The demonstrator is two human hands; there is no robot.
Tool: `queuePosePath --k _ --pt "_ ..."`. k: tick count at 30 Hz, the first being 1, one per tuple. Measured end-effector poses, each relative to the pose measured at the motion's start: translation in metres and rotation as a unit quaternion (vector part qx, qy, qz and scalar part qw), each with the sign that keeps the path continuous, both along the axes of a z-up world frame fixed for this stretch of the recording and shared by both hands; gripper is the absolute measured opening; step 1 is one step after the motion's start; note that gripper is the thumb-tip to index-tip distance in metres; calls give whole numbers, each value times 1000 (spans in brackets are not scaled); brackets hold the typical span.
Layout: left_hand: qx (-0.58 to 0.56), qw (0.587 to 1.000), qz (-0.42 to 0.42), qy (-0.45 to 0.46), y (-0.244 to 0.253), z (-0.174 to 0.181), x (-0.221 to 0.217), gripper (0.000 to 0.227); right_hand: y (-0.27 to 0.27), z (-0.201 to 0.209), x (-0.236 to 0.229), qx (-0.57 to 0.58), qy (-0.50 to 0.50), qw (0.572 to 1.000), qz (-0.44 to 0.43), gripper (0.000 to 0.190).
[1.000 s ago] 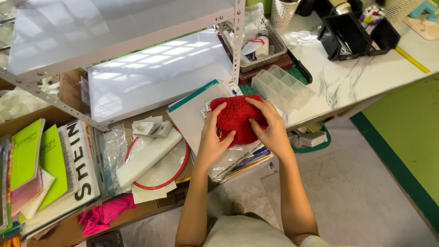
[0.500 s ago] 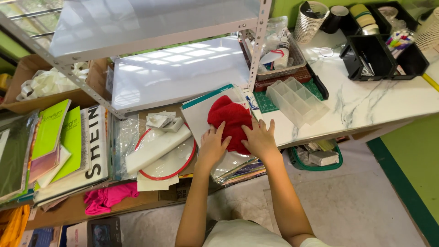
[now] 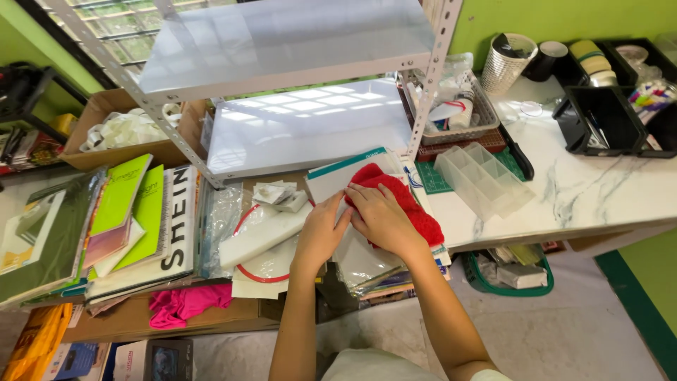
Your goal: The person wipes a white metal shelf with a red cloth, then picks up and moves boxes of Koolers candy and a package of Sintra board from the shelf to a nearby table. The person also wipes the table surface with the cloth.
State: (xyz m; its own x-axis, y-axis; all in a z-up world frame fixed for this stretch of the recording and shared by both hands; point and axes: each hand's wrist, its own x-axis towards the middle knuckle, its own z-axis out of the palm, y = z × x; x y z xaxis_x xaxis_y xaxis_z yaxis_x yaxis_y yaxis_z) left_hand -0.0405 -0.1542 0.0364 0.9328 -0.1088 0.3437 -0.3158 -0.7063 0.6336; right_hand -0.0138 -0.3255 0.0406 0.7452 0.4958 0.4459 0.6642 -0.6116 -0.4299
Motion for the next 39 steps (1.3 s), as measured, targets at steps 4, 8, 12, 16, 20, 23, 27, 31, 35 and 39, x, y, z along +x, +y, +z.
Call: queuePosePath --k 4,8,12,16,20,23,27,31,35,39 --pt "-26 998 -5 -63 14 12 1 43 12 19 6 -1 -48 999 22 51" --pt "-37 997 -3 -72 28 24 5 41 25 35 11 2 -55 998 44 51" --pt "-41 998 -5 -56 39 43 8 41 36 51 12 3 -56 998 42 53" --pt "-39 998 -11 -55 47 54 12 42 43 57 16 0 -42 999 32 56" --pt "-33 998 -13 -52 53 57 21 42 48 64 18 13 -34 999 33 57" --pt "-37 999 -19 -22 52 69 23 42 49 74 18 17 -25 999 27 57" --pt "-42 999 -19 17 52 79 23 45 51 82 17 15 -4 1000 17 56" --pt "-22 1000 -10 4 54 76 39 47 50 89 25 26 -40 998 27 57" --pt "-19 998 -32 -51 58 85 50 49 50 112 26 42 -20 999 13 60" --pt "-14 991 -50 -122 60 117 68 51 47 140 43 84 -67 994 36 62"
